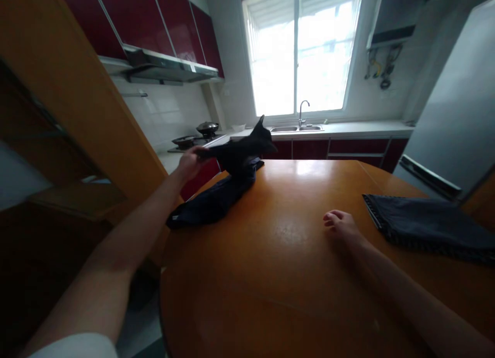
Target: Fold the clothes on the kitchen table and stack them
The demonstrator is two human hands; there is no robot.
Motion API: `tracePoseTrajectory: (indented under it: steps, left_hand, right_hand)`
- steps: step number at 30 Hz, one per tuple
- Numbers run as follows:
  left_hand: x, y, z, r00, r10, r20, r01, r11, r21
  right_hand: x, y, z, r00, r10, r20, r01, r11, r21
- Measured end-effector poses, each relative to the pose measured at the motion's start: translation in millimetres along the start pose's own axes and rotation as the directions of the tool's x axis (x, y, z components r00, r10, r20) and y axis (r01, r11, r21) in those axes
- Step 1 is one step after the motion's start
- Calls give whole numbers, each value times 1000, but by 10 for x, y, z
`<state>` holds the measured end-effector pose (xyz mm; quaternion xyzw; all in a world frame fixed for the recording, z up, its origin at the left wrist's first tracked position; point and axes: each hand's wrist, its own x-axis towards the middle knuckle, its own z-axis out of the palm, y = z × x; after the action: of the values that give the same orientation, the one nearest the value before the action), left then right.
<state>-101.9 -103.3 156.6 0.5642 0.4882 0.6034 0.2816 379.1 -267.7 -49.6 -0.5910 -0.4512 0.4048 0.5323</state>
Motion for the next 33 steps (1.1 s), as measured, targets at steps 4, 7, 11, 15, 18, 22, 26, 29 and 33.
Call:
tracePoseTrajectory:
  steps: [4,7,11,15,18,22,26,29,33]
  left_hand:
    - [-688,-584,-626,985,-142,-102,172,888,427]
    - [-965,-829,-961,971,-209,-115,234,740,631]
    - [-1069,-942,-973,981,-152,-116,186,616,765]
    - [-1123,-943,-391,971,85,224,-240,371,897]
    - [-1211,-1008,238,872,97,480,-484,317,816]
    - [-1286,-1222,934,851,56,523,-496,417,762]
    - [-1174,-1315,1276,869,28,494,-436,515,738]
    - [-911,-1132,1187,891,70,448,-409,553,726]
    - [-438,-755,625,946,251,205,-324,682,656]
  right_hand:
    - [16,79,92,998,38,46,-37,999,-7]
    - [22,95,156,996,48,80,-44,998,-52]
    - [16,110,204,992,22,126,-7,993,-114]
    - [3,161,200,983,-74,169,104,979,-174]
    - [-22,187,182,972,-133,191,173,962,-213]
    - [-82,182,158,946,-227,231,294,900,-322]
    - [-122,163,142,931,-251,266,343,849,-401]
    - [-138,144,140,928,-245,282,348,843,-411]
    - [-132,64,146,945,-187,268,275,898,-342]
